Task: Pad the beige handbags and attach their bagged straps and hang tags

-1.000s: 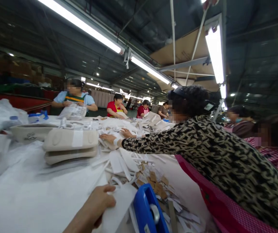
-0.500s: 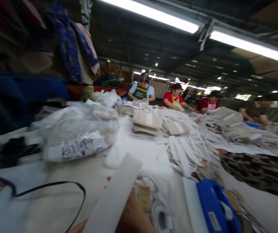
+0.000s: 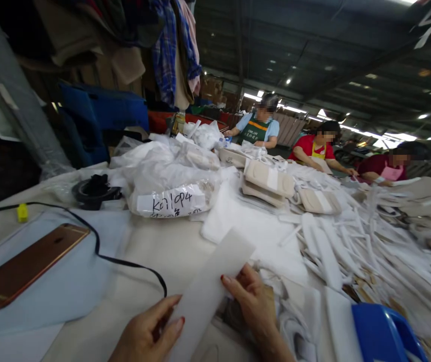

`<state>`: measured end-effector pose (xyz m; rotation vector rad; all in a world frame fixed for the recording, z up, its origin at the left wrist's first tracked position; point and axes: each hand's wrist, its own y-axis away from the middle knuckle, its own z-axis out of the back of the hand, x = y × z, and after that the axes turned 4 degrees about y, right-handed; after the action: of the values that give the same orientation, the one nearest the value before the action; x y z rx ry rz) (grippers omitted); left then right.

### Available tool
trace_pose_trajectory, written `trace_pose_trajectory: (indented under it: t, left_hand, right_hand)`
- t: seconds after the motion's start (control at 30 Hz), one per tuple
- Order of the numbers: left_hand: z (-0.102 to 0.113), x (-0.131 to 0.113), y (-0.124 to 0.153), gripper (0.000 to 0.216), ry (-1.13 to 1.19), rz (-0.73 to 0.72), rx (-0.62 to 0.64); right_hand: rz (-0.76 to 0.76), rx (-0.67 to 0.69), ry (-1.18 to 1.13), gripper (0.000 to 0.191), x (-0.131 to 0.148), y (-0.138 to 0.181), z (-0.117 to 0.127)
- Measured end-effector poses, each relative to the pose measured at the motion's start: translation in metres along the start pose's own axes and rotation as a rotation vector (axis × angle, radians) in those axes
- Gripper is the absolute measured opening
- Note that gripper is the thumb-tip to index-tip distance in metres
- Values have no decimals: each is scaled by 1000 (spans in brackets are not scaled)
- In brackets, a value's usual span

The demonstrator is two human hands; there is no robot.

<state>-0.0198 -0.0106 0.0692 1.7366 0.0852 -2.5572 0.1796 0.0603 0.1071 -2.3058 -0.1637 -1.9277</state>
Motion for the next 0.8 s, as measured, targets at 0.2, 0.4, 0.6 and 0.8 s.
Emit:
trace_pose_trajectory:
  t: [0.2, 0.4, 0.6, 0.8]
  left_hand:
    - [-27, -27, -14, 70, -731, -675, -211]
    - [-20, -68, -41, 46, -409, -221, -48]
    - [11, -79, -45, 31, 100, 136, -13]
    - [-11, -51, -41, 26, 106, 85, 116]
  right_hand:
    - [10, -19, 31, 26, -9, 1, 0]
    - [301, 149, 706, 30, -4, 11, 7]
    - [437, 379, 1396, 23, -9, 16, -13]
    - [560, 287, 1413, 17, -16, 17, -10]
